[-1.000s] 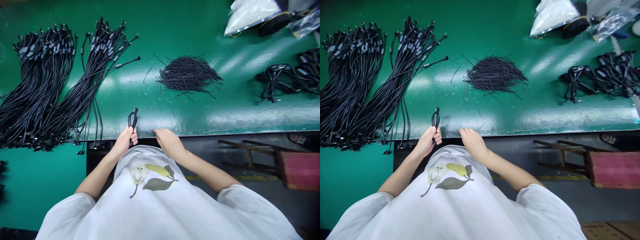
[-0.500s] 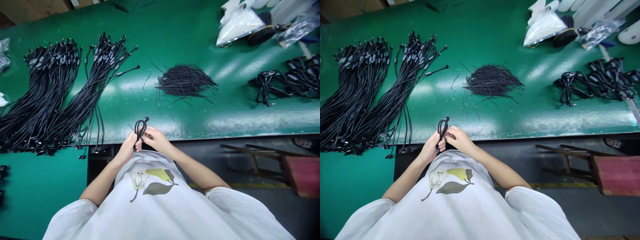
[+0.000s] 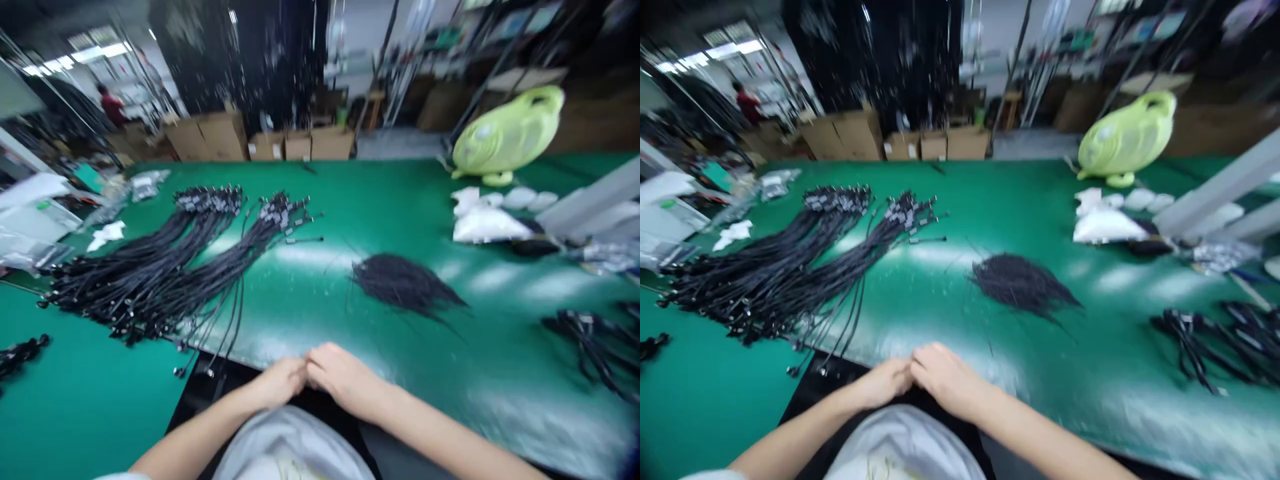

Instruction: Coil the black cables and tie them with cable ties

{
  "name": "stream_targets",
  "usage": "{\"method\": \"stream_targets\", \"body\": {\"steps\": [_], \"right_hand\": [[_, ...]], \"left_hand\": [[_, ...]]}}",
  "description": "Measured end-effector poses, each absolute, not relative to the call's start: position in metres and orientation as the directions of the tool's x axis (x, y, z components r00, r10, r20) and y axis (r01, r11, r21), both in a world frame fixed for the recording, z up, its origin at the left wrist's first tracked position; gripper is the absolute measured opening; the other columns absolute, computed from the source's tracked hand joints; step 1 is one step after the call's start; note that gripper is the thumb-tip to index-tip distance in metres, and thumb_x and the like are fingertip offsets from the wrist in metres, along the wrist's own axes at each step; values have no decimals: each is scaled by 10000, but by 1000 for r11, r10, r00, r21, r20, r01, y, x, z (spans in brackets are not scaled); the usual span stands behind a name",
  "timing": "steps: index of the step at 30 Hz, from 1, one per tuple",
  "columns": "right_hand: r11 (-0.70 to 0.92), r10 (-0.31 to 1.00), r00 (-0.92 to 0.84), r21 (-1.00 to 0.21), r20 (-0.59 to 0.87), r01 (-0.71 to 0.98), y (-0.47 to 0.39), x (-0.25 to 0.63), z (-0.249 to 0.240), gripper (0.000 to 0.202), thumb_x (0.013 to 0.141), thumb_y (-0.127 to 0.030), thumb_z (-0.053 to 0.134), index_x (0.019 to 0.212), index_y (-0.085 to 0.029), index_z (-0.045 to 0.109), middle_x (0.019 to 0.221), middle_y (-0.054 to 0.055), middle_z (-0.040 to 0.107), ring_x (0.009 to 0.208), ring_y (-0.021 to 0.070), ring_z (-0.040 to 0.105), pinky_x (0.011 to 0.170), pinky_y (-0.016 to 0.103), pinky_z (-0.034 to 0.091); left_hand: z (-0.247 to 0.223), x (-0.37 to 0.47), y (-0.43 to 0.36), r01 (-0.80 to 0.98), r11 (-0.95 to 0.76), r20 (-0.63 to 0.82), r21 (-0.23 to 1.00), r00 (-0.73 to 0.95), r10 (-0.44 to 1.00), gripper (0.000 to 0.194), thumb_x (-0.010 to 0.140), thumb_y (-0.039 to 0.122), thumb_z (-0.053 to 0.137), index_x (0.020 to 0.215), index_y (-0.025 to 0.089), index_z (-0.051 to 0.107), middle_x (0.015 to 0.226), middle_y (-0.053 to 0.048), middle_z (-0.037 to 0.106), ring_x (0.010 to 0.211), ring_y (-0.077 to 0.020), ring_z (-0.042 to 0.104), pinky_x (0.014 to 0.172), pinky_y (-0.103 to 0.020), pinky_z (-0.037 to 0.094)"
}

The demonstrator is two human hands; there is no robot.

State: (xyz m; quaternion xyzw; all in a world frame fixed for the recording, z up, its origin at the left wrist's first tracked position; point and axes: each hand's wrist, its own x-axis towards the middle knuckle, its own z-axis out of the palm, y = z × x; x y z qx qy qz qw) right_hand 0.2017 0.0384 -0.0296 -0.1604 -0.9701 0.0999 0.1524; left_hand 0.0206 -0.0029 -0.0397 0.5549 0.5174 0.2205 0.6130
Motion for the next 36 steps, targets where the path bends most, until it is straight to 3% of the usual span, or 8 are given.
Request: {"method": "stream_targets", "body": {"steps": [7, 11, 14, 16, 19, 25, 29, 36], "right_hand": [[890, 391, -904, -322, 171, 323, 52, 197, -13, 109, 900, -68, 499, 891, -156, 562, 963, 40, 600, 845, 145, 503, 749, 252, 379], [903, 409, -896, -222, 173, 369, 50, 196, -30, 129, 856, -52, 526, 871, -171, 574, 919, 28, 599, 779, 145, 521, 688, 250, 386], [932, 339, -898, 28, 281, 361, 49, 195, -38, 183, 843, -78, 509, 975, -161, 605, 887, 43, 603, 753, 177, 531, 690, 293, 420], [904, 260, -898, 238, 354, 355, 48, 195, -38, 278, 838, -76, 457, 1066, -118, 611, 894, 74, 609, 775, 207, 538, 723, 337, 443], [864, 134, -932, 422, 336, 276, 45, 194, -33, 290, 845, -61, 380, 951, -114, 645, 811, 85, 581, 734, 216, 511, 669, 355, 436], [893, 52, -980, 430, 191, 131, 55, 191, -36, 189, 855, -149, 462, 769, -148, 630, 716, 76, 544, 710, 219, 496, 563, 346, 376], [907, 76, -988, 402, 135, 125, 59, 189, -40, 29, 734, -177, 629, 739, -157, 610, 655, 44, 545, 665, 203, 519, 561, 324, 387], [907, 242, -970, 356, 4, 228, 57, 177, -47, 178, 613, -39, 653, 765, -131, 658, 625, 75, 609, 572, 205, 585, 472, 306, 375]], "left_hand": [[-39, 16, -2, -232, 597, -457, 768, 455, 764, 462, 682, 549, 706, 821, 129, 572, 732, 3, 490, 546, -53, 329, 493, -221, 198], [-62, 25, 3, 13, 434, -413, 901, 339, 846, 570, 676, 714, 606, 716, 147, 565, 528, 57, 391, 457, -63, 283, 478, -250, 191], [-78, 31, 8, 44, 301, -302, 953, 237, 923, 616, 723, 640, 617, 1091, 146, 607, 642, 26, 518, 543, -101, 427, 560, -264, 322], [-84, 31, 9, 36, 284, -285, 958, 219, 933, 746, 752, 515, 644, 1369, 151, 436, 759, -10, 600, 681, -152, 540, 683, -303, 410], [-84, 28, 8, 130, 267, -291, 955, 229, 929, 759, 793, 340, 602, 1460, 125, 310, 884, -58, 672, 868, -205, 609, 855, -353, 441], [-63, 21, 5, 395, 129, -261, 910, 300, 918, 423, 832, 222, 492, 1247, 158, 539, 897, -51, 714, 856, -203, 637, 830, -337, 473], [-53, 20, 4, 587, 21, -267, 810, 337, 903, 609, 842, 205, 460, 1441, 156, 362, 945, -67, 742, 937, -220, 656, 868, -339, 479], [-62, 22, 11, 767, -261, -148, 586, 417, 897, 790, 780, 143, 472, 1518, 91, 194, 1090, -187, 702, 972, -315, 648, 857, -431, 490]]}}
